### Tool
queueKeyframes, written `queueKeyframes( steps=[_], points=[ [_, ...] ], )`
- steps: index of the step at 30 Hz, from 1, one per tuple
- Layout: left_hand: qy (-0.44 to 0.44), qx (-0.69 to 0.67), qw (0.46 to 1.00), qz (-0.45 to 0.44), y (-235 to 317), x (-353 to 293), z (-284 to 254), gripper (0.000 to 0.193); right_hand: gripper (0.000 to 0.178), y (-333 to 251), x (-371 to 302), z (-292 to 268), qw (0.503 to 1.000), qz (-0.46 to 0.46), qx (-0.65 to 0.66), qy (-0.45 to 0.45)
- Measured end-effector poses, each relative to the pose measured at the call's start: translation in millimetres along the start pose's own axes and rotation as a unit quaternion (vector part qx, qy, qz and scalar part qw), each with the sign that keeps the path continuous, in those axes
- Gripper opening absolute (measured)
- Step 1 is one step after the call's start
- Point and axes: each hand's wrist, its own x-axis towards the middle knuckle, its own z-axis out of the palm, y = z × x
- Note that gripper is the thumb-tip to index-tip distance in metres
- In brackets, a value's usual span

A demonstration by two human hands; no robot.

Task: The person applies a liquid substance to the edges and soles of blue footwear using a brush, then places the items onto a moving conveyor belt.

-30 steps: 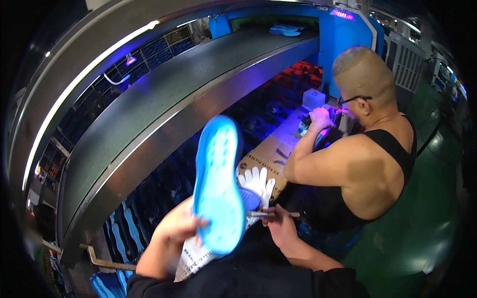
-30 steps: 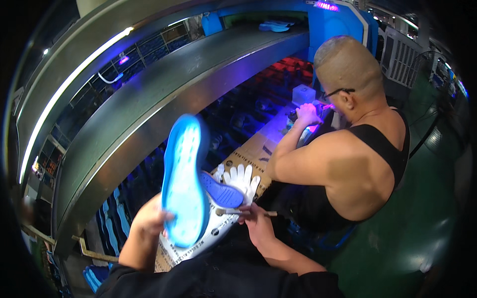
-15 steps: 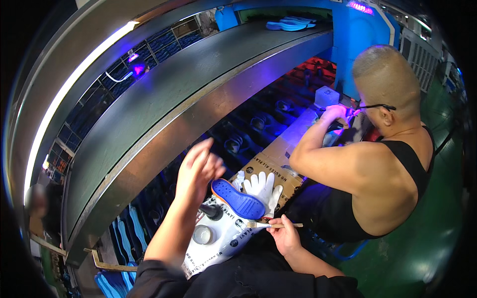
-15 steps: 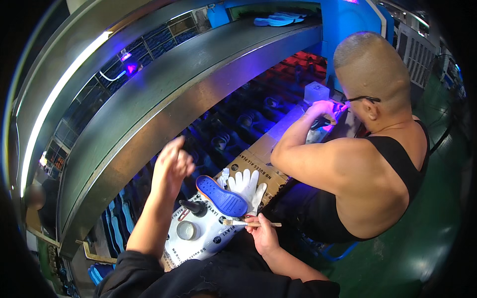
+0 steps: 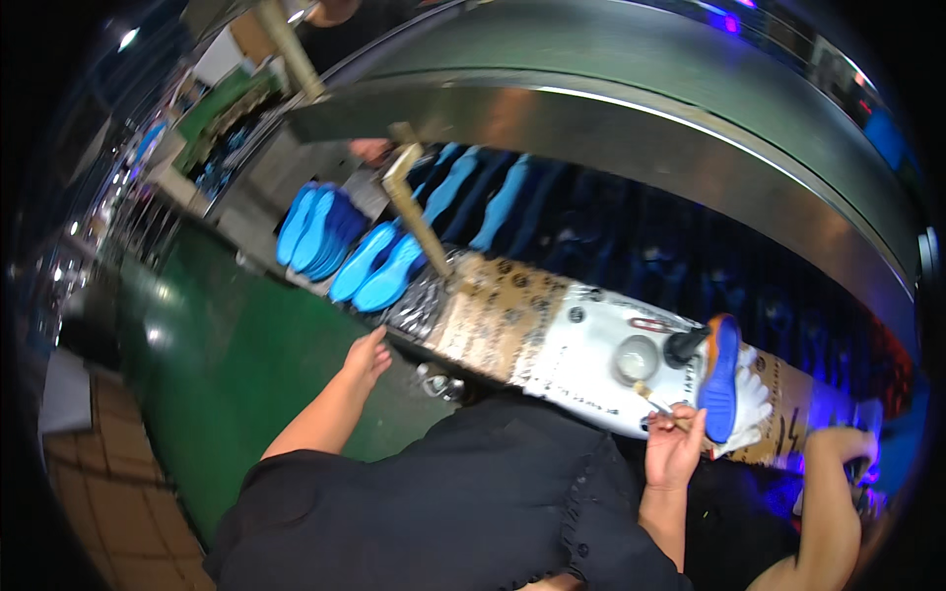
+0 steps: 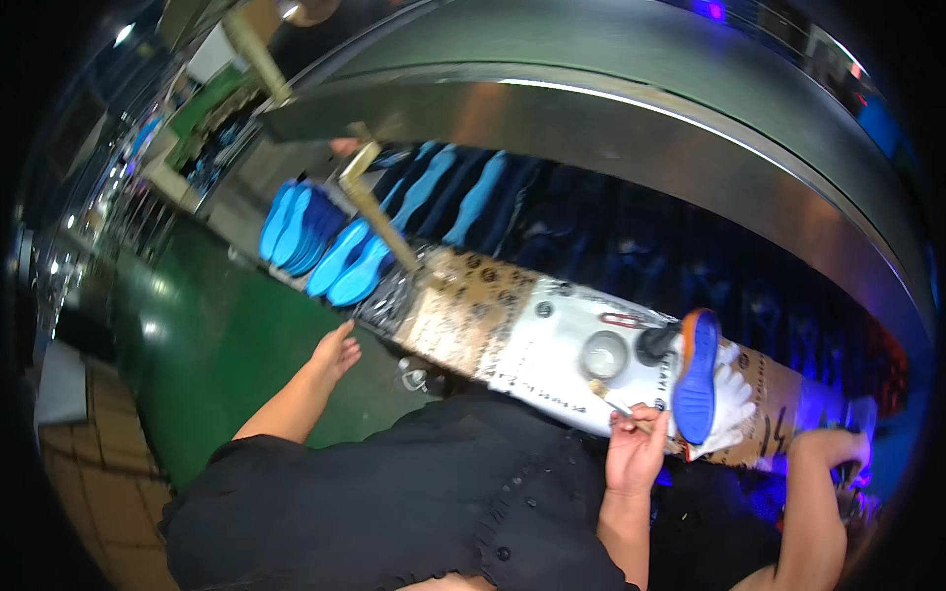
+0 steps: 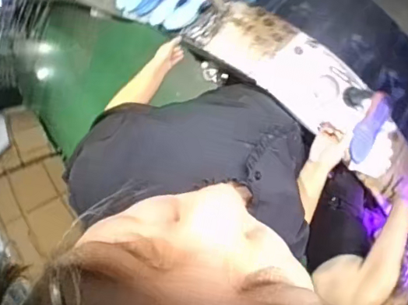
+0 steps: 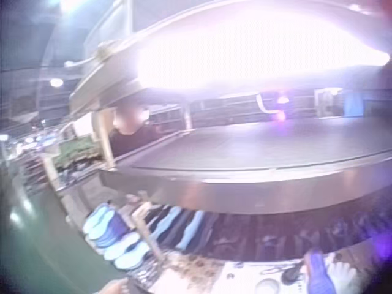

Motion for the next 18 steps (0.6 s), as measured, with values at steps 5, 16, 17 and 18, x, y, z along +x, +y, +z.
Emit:
queueKeyframes(
  steps=[5, 16, 17, 18],
  points=[
    [0.012, -0.128, 0.992, 0.016, 7.4, 50.5, -8.1, 0.068, 0.031, 17.0, 3.8, 35.1, 0.998, 0.05, -0.042, -0.007],
    [-0.081, -0.122, 0.982, 0.118, 56.2, 130.1, 1.8, 0.024, 0.028, 38.2, -2.7, 34.7, 0.998, 0.054, -0.032, 0.008],
    [-0.109, -0.116, 0.975, 0.155, 56.2, 145.5, -19.3, 0.028, 0.027, 42.4, 1.4, 42.3, 0.998, 0.055, -0.037, 0.007],
    [-0.072, -0.123, 0.979, 0.144, 66.1, 128.2, -17.0, 0.032, 0.026, 46.7, 6.4, 37.6, 0.997, 0.05, -0.04, 0.052]
  ],
)
